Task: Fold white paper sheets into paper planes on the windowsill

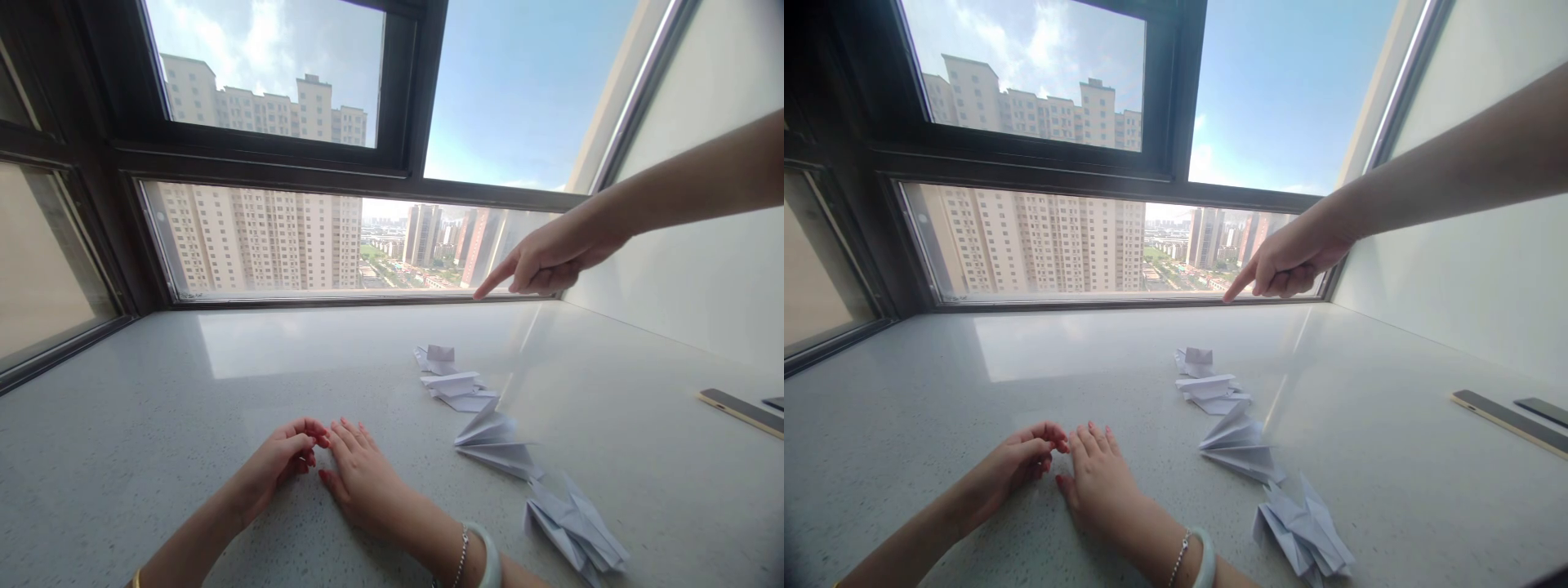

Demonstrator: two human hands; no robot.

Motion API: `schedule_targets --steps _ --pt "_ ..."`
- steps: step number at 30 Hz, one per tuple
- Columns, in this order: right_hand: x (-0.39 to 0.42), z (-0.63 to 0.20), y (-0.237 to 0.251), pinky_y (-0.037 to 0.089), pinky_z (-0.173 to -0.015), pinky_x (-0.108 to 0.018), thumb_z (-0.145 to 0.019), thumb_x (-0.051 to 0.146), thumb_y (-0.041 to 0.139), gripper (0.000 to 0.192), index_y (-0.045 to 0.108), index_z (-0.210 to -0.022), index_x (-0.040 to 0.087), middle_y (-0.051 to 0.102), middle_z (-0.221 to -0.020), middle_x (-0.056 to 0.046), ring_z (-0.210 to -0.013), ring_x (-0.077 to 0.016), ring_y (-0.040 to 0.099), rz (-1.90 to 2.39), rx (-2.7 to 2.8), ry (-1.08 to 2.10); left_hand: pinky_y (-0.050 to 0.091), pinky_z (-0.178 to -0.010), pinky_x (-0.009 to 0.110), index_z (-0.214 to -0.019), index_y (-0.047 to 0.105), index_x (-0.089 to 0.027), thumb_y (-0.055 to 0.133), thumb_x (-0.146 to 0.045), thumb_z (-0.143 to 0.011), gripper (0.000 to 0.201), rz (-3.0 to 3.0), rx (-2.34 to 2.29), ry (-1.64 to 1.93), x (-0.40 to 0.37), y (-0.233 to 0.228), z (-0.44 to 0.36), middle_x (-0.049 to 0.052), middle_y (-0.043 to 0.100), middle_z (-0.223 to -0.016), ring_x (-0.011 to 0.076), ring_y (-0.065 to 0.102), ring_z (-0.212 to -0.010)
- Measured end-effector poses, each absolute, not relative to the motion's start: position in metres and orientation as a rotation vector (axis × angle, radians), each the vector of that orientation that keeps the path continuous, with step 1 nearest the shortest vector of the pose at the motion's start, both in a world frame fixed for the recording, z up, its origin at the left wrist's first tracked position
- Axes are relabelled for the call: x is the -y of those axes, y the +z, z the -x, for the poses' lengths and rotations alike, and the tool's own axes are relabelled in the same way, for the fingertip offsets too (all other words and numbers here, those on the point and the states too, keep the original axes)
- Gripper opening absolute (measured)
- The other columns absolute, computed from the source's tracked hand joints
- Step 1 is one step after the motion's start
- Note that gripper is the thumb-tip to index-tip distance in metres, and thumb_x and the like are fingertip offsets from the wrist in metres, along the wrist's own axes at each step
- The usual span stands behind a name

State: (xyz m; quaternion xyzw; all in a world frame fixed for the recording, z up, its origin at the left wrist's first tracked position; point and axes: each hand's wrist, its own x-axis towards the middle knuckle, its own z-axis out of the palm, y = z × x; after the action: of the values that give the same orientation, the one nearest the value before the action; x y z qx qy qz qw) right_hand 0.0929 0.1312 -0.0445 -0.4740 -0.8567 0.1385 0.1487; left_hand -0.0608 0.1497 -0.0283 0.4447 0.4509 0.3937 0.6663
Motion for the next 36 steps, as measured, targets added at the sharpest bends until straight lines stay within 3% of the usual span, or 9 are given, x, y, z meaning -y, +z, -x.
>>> schedule_targets --steps 36 --pt "-0.1331 -0.0935 -0.0498 0.022 -0.103 -0.045 -0.085 0.032 0.037 0.049 0.035 -0.128 0.008 0.036 -0.135 -0.015 -0.127 -0.0263 0.024 1.344 2.467 0.36 0.037 -0.055 0.02 -0.072 0.06 -0.016 0.054 -0.014 -0.062 0.011 -1.041 -1.017 0.864 -0.1497 -0.0289 0.0618 -0.001 0.06 -0.074 0.0075 0.047 -0.055"
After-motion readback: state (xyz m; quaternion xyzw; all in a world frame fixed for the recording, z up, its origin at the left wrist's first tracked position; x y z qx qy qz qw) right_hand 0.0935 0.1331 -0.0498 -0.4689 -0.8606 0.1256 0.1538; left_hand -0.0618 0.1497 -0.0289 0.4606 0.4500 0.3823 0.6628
